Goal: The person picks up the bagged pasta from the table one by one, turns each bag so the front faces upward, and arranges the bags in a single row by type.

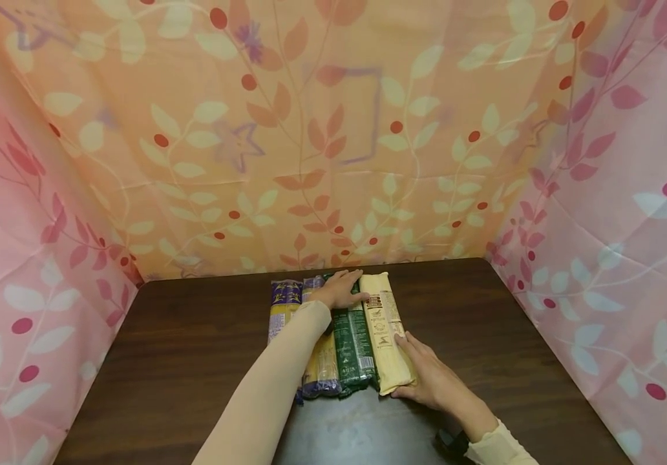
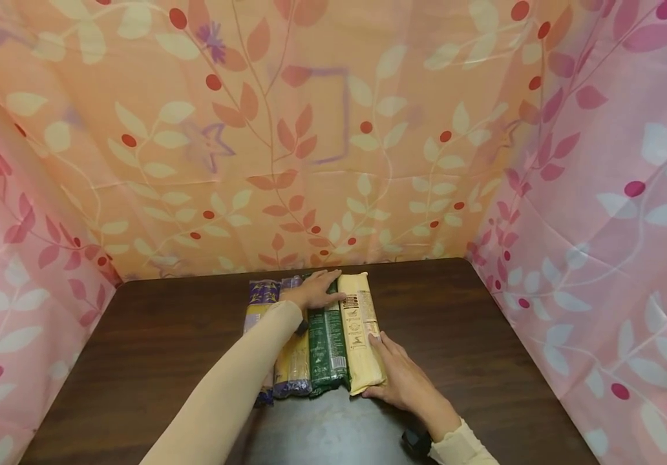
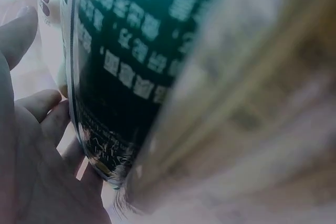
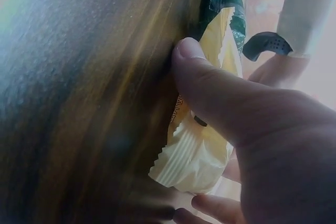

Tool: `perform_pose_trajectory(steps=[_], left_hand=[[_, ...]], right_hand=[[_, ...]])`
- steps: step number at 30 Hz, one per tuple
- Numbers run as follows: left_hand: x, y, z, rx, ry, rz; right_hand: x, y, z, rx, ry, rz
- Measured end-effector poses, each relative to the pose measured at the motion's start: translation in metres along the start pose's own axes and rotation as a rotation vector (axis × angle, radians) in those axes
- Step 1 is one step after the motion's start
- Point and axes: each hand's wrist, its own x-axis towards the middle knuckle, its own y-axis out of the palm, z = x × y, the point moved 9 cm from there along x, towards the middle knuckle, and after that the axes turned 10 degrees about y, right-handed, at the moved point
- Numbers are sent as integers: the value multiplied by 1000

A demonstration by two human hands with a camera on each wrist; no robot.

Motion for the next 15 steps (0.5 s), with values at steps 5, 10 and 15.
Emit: perform_pose_trajectory(steps=[5,10,15], left_hand=[[6,2,3,24,-30,-12],[9,5,2,45,-50,-8],[15,6,5,55,-73,-17]], right_hand=[[1,1,-2,-7,9,4],[0,3,-4,-22,17,6],[1,3,-5,-26,32,2]])
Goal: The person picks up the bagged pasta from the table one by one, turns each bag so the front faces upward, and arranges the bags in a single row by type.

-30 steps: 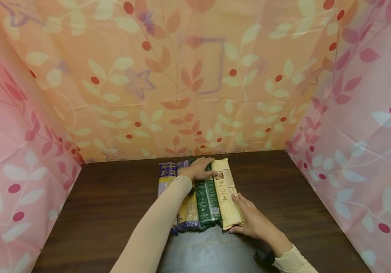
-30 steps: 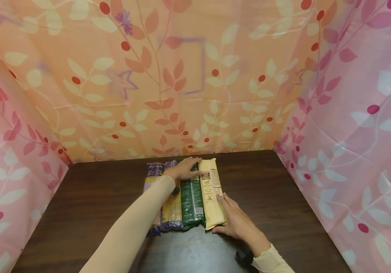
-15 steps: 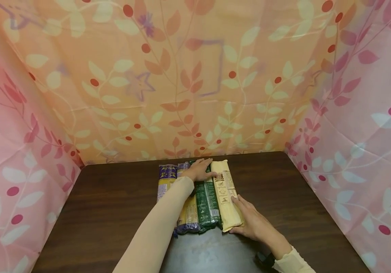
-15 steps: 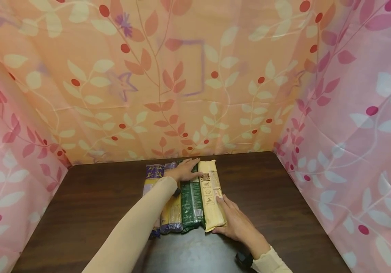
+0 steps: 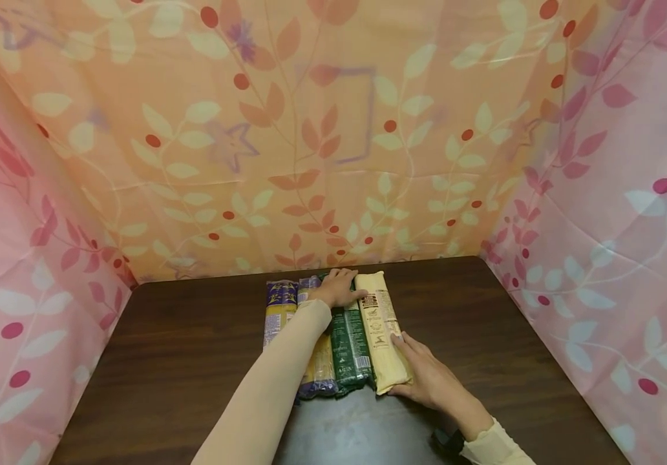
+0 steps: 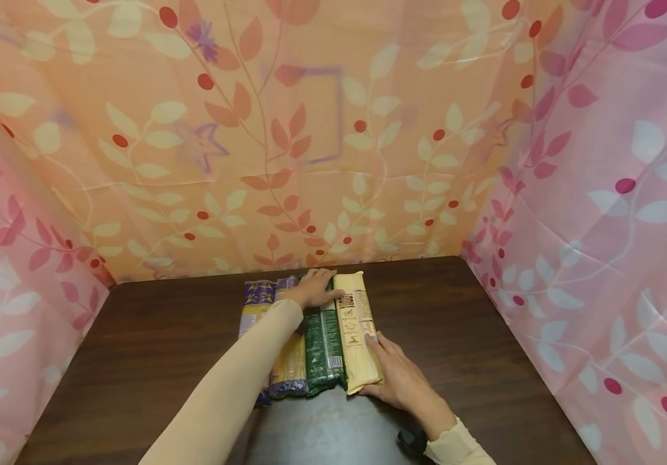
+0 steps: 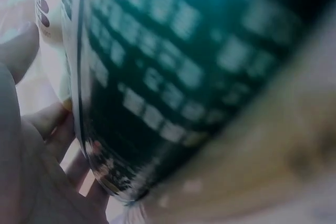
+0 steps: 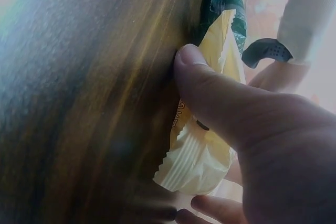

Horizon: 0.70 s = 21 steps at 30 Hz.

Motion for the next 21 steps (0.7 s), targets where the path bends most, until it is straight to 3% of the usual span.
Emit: perform_pose_trajectory(steps=[7,15,21], left_hand=[[7,6,10,-50,-37,-10],[2,0,5,-101,-39,-36],[1,-1,1,-112,-29,-17]], right_hand=[[1,1,1,-4,27,16],[2,-1,0,-21,34,-5],[2,-2,-3,-27,35,-45]])
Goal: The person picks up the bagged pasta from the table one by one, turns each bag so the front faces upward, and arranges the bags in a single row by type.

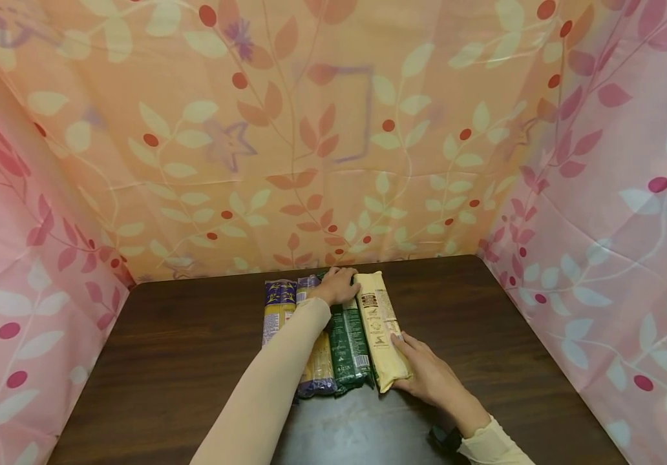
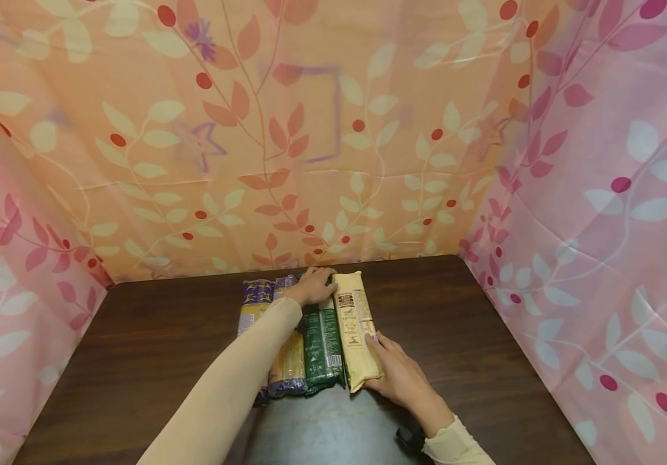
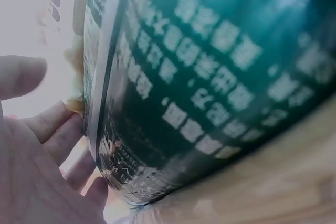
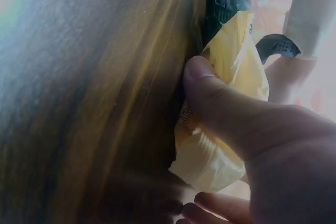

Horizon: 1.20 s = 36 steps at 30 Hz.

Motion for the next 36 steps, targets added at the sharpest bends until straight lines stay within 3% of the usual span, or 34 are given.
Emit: perform_pose_trajectory(steps=[8,22,36], left_hand=[[-7,-2,0,-66,35,-25],[-13,-14,-1,-36,111,-49],[-22,-23,9,-253,110,-160]], right_hand=[[0,-3,1,10,13,-20],[0,-8,-3,135,-39,-38],[-4,-14,2,187,-129,-69]])
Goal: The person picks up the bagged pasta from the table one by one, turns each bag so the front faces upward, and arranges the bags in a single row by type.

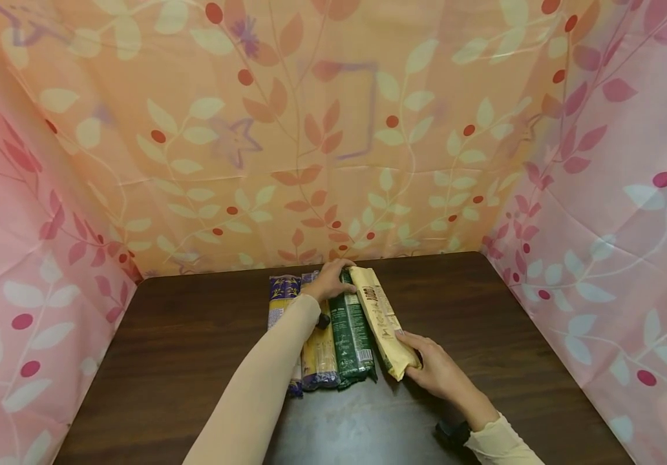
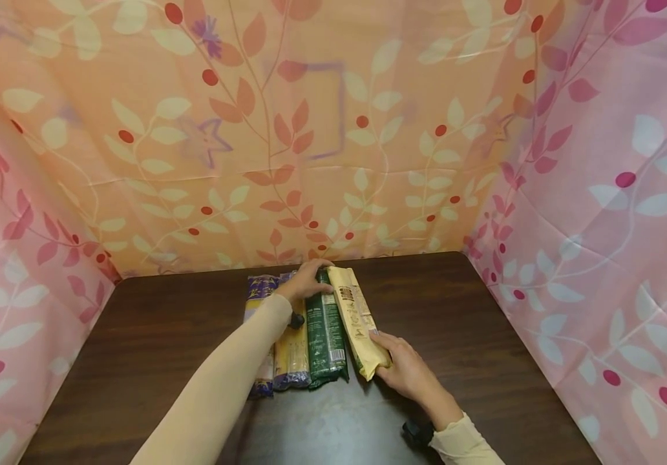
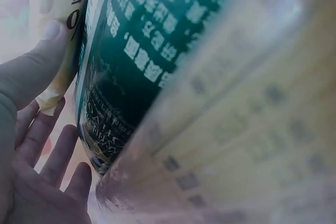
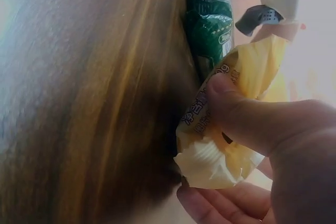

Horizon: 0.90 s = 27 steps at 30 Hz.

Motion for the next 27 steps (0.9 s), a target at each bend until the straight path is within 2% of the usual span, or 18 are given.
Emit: perform_pose_trajectory(steps=[10,19,23,27], left_hand=[[0,-5,0,-5,40,-41],[-1,-1,13,-140,-69,-29],[-4,-2,13,-157,-79,-35],[-7,-4,9,-162,-58,-44]], right_hand=[[0,-2,6,43,-32,-5],[2,-3,9,107,-42,5],[3,-1,7,131,-35,19],[4,2,3,190,24,58]])
